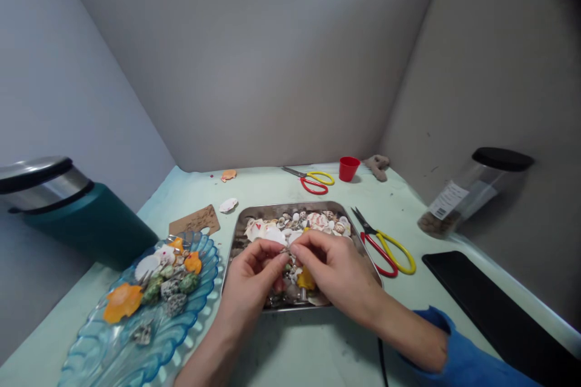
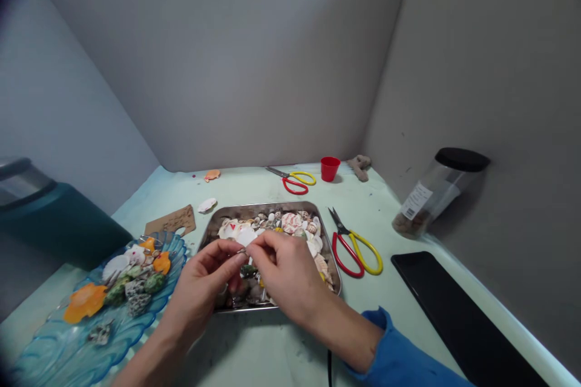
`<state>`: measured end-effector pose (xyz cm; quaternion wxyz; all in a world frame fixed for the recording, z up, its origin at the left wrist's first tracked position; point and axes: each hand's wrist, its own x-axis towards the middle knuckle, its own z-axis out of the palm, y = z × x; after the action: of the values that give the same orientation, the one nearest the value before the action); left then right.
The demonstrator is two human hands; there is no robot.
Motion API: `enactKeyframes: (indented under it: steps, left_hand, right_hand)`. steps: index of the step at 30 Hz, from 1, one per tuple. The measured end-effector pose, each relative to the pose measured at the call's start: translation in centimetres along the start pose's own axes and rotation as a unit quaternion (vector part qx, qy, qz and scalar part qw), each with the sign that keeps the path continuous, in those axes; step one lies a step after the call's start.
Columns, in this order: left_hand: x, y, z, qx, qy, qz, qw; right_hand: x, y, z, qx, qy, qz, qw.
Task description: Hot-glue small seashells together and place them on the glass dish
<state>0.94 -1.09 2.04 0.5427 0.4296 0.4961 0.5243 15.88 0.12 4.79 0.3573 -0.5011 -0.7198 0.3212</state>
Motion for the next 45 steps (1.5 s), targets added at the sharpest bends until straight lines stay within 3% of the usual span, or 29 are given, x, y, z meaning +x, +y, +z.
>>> enactKeyframes:
  steps: [6, 14, 21, 28, 38, 45]
  left_hand:
    - [0.0, 0.1, 0.0, 0.011, 0.025, 0.001, 1.0]
    - [0.0, -0.3, -0.1, 0.012, -0.003, -0.01, 1.0]
    - [0.1, 0.0, 0.0, 0.001, -0.011, 0.0, 1.0]
    - [0.1, 0.1, -0.1, -0.016, -0.037, -0.014, 0.999]
    - [0.7, -1.0, -0.9, -0.068, -0.033, -0.016, 0.997]
    - [0.6, -0.9, -1.0, -0.041, -0.051, -0.019, 0.998]
  right_hand:
    - [-0.1, 0.6, 0.6, 0.024, -0.009, -0.039, 0.999]
    - [-0.2, 0.8, 0.6, 0.021, -0.019, -0.053, 0.998]
    - [-0.1, 0.5, 0.2, 0.031, -0.012, -0.03, 0.999]
    - [-0.1, 0.1, 0.3, 0.026, 0.052, -0.04, 0.998]
    - [-0.1, 0.6, 1.0, 0.043, 0.021, -0.048, 0.998]
    - [-0.3, 0.7, 1.3, 0.036, 0.026, -0.031, 0.999]
